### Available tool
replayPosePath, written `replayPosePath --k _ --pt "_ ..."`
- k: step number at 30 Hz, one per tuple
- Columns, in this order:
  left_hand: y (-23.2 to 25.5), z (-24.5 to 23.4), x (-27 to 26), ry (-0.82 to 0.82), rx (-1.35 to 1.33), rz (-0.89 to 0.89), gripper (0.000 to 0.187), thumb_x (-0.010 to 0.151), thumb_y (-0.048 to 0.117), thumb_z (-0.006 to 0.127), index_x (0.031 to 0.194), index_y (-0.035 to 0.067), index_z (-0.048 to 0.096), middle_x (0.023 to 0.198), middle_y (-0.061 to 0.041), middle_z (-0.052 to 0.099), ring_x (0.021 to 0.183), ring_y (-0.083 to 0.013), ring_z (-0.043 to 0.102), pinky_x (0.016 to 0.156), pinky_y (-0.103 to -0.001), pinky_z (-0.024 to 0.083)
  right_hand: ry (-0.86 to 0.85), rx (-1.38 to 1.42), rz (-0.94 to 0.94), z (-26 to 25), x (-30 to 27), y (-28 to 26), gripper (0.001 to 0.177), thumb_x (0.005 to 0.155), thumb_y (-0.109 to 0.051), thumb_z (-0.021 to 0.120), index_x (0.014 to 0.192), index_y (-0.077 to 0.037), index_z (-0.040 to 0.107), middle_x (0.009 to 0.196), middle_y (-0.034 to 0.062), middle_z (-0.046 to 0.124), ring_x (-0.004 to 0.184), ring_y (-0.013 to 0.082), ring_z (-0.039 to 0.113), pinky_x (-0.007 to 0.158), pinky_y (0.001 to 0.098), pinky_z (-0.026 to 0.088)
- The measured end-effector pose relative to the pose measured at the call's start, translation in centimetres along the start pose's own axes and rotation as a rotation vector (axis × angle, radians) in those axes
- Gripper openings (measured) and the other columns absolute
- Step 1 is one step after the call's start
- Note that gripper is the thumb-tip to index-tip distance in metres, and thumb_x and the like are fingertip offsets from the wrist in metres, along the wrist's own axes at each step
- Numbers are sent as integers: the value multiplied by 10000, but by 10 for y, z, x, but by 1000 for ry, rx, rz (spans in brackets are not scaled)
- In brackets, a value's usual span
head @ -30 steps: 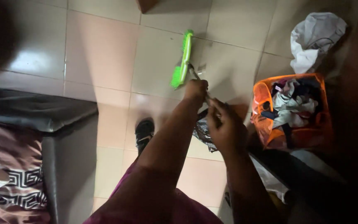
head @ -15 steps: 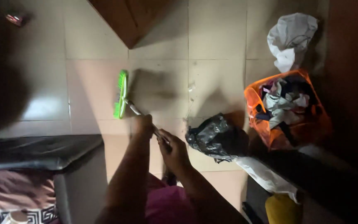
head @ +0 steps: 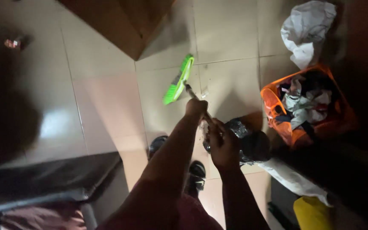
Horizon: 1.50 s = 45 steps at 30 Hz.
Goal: The recorder ties a plastic bag, puts it into a drawer, and then assembles a green floor mop by screwing the handle into the head.
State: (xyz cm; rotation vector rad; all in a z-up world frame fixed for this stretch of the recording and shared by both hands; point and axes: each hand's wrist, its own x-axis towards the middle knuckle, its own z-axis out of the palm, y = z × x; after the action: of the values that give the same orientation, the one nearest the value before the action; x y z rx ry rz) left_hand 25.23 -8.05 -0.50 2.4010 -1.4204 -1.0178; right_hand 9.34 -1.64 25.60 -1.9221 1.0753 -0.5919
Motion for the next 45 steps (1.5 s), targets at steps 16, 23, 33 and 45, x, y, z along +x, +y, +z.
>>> replayPosePath --k 16,23,33,45 --pt "108 -101 -216 325 -257 577 294 954 120 638 1214 -10 683 1136 -188 670 1009 -341 672 860 -435 581 363 -339 250 -49 -61 -64 366 993 -353 549 1091 -73 764 887 183 754 793 351 736 688 426 572" --pt "116 -107 -228 415 -109 744 374 761 88 691 1121 -12 669 1061 -173 698 925 -354 702 805 -423 575 244 -201 -153 -78 -84 -25 406 806 -199 826 1167 -48 713 1174 180 726 1052 330 727 868 397 592" --pt "156 -141 -282 293 -261 711 207 908 164 713 1090 67 706 1085 -150 762 881 -336 729 778 -407 585 -7 119 346 39 -90 154 393 963 -201 649 1300 -20 560 1119 202 674 1040 334 656 836 427 567" --pt "196 -160 -318 269 -286 549 203 948 205 714 1076 48 729 994 -149 781 853 -258 789 742 -337 630 -95 -1001 27 75 -133 171 483 954 -145 569 1379 84 566 1331 248 630 1058 248 682 766 283 568"
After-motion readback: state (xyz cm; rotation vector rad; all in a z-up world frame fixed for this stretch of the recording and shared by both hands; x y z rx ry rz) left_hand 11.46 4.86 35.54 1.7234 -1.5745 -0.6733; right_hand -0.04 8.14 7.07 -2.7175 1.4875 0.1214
